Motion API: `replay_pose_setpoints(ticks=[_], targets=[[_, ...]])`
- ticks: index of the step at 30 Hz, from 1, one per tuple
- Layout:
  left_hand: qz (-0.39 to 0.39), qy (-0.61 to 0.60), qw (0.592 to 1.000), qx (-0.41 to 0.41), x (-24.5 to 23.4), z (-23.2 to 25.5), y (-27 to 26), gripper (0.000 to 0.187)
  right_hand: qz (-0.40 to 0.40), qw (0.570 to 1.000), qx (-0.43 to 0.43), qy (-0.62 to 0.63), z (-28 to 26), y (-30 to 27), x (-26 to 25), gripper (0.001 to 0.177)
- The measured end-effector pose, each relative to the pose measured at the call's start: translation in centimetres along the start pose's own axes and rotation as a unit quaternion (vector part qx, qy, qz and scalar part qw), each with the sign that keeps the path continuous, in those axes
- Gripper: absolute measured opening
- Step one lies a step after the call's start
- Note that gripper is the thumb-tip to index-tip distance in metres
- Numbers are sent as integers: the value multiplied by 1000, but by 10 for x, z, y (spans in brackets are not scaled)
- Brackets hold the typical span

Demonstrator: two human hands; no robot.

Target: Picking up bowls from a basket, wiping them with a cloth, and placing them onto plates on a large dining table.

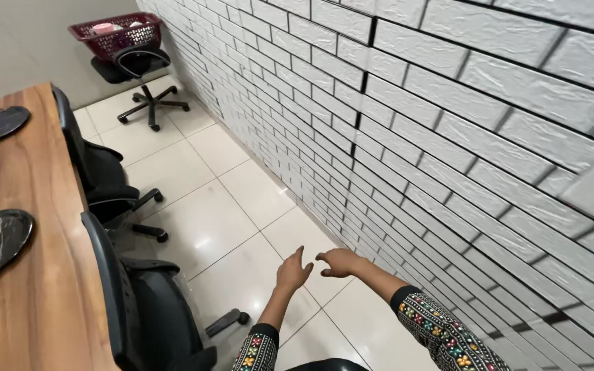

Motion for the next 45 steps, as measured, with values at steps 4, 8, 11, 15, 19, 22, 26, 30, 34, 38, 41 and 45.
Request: replay_pose_setpoints(ticks=[4, 8, 11, 15, 19, 22, 26, 30, 34, 38, 41, 45], targets=[[45, -21, 998, -25, -26, -24, 67, 74, 75, 996, -21, 46, 4, 82, -31, 80], [146, -133, 977, -83, -56, -45, 149, 66, 130, 977, -45, 161, 23, 178, -53, 91], [161, -147, 970, -110, -62, -75, 217, 64, 142, 967, -91, 192, 40, 255, -65, 94], [194, -173, 958, -120, -82, -107, 322, 65, 126, 968, -130, 175, 62, 361, -114, 92], [201, -163, 956, -137, -109, -123, 424, 68, 79, 979, -153, 108, 72, 455, -172, 93], [231, -188, 939, -169, -136, -135, 466, 66, 94, 966, -202, 133, 71, 518, -204, 91], [285, -173, 929, -162, -160, -178, 525, 56, 108, 970, -196, 98, 71, 609, -240, 88], [327, -128, 922, -162, -185, -235, 578, 50, 132, 960, -241, 49, 59, 698, -252, 83], [344, -136, 914, -168, -205, -304, 655, 48, 90, 970, -226, 9, 33, 799, -271, 80], [314, -92, 933, -149, -252, -362, 757, 50, 101, 955, -268, -70, 0, 902, -316, 78], [276, -59, 947, -153, -290, -391, 818, 49, 110, 954, -274, -49, -11, 976, -335, 76], [288, -66, 943, -151, -315, -440, 893, 45, 136, 956, -259, 1, -19, 1068, -350, 75]])
Point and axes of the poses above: each hand's wrist, its own y-axis towards the middle knuckle, its own x-axis out of the palm, z = x × y, the point moved 4 cm from there along y, towards the middle knuckle, and after that the axes turned 8 degrees about z, right-handed, at the moved point
